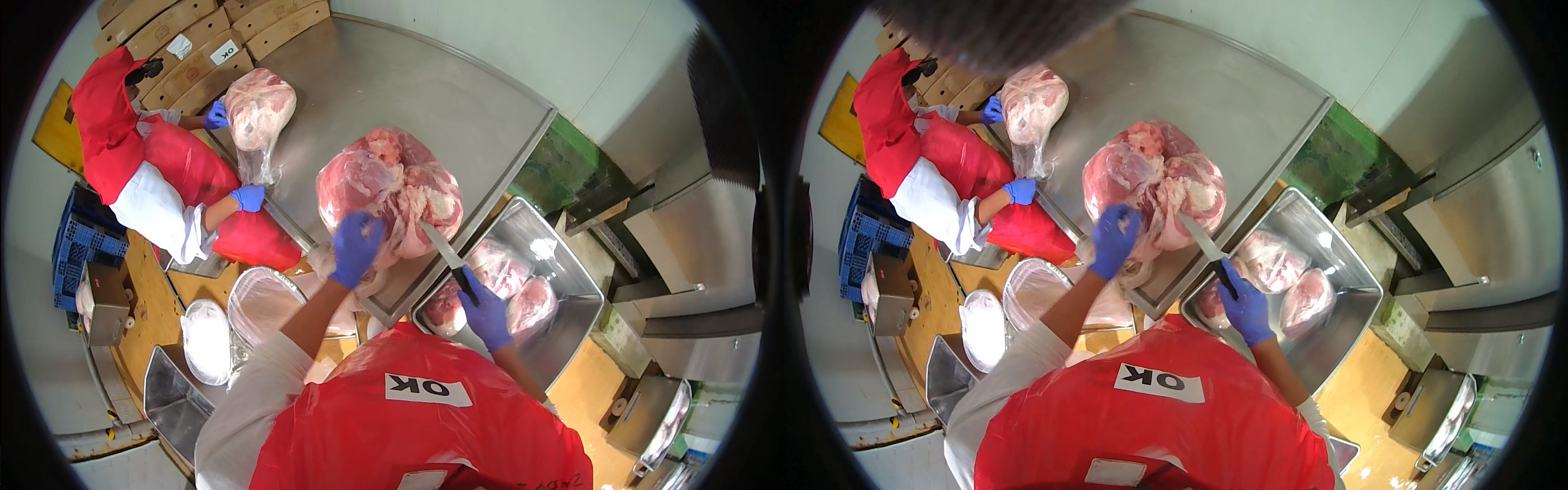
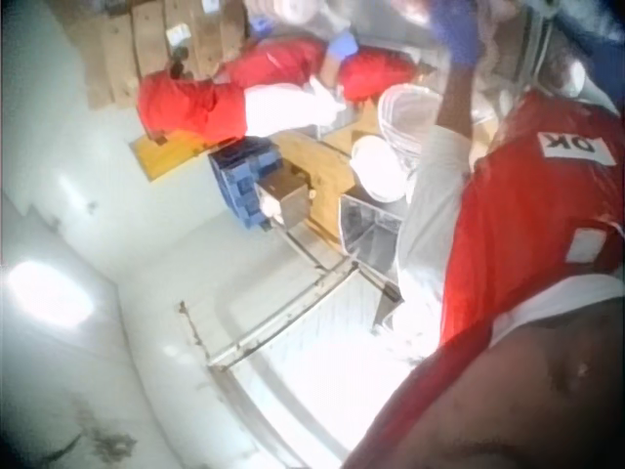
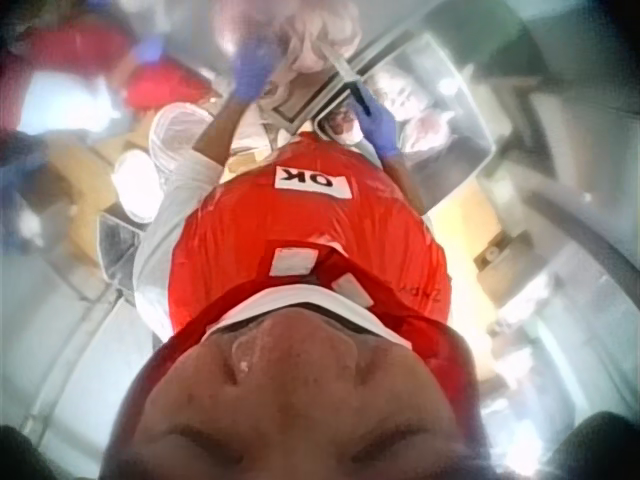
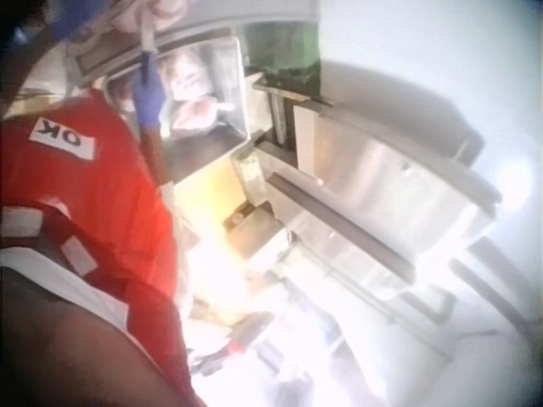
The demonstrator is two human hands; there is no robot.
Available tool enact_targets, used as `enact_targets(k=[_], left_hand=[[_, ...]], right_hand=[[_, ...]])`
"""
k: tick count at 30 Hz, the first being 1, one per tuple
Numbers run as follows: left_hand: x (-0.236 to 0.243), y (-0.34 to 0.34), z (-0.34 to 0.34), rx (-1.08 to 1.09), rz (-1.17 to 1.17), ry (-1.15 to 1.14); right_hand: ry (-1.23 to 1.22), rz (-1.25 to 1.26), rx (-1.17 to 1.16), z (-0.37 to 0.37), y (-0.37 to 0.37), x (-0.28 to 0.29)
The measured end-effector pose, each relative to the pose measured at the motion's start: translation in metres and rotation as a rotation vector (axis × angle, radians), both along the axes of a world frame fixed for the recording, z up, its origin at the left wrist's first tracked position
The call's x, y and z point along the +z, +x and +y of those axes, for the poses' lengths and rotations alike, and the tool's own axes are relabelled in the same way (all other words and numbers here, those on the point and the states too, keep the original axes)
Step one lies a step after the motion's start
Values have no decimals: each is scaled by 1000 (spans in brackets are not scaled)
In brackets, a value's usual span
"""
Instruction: The person cuts a large piece of raw meat on a stainless steel table using a knife, separating portions and placing them into a metal tray. Another worker in the background also handles meat and packaging.
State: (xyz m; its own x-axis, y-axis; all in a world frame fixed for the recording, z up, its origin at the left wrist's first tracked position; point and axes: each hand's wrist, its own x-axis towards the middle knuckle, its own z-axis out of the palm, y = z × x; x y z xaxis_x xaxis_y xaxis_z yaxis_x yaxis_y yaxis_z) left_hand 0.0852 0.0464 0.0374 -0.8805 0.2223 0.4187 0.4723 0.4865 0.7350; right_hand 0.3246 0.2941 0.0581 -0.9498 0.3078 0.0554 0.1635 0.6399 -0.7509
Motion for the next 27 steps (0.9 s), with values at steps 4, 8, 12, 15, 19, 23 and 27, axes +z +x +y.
enact_targets(k=[4, 8, 12, 15, 19, 23, 27], left_hand=[[-9, 50, 20, -61, -55, -204], [10, 32, 37, -98, -259, -175], [-19, 0, 37, -231, -327, -54], [-21, -10, 29, -290, -534, 235], [11, 6, 32, -310, -924, 763], [-3, -5, 29, -383, -897, 736], [1, -32, 29, -493, -829, 578]], right_hand=[[241, -7, -38, 3, 24, 25], [305, 51, -78, 1, 32, 41], [319, 5, -75, -2, 37, 55], [349, -26, -92, 1, 42, 65], [337, -33, -127, 3, 56, 68], [324, -96, -145, -2, 62, 73], [322, -114, -140, 0, 62, 76]])
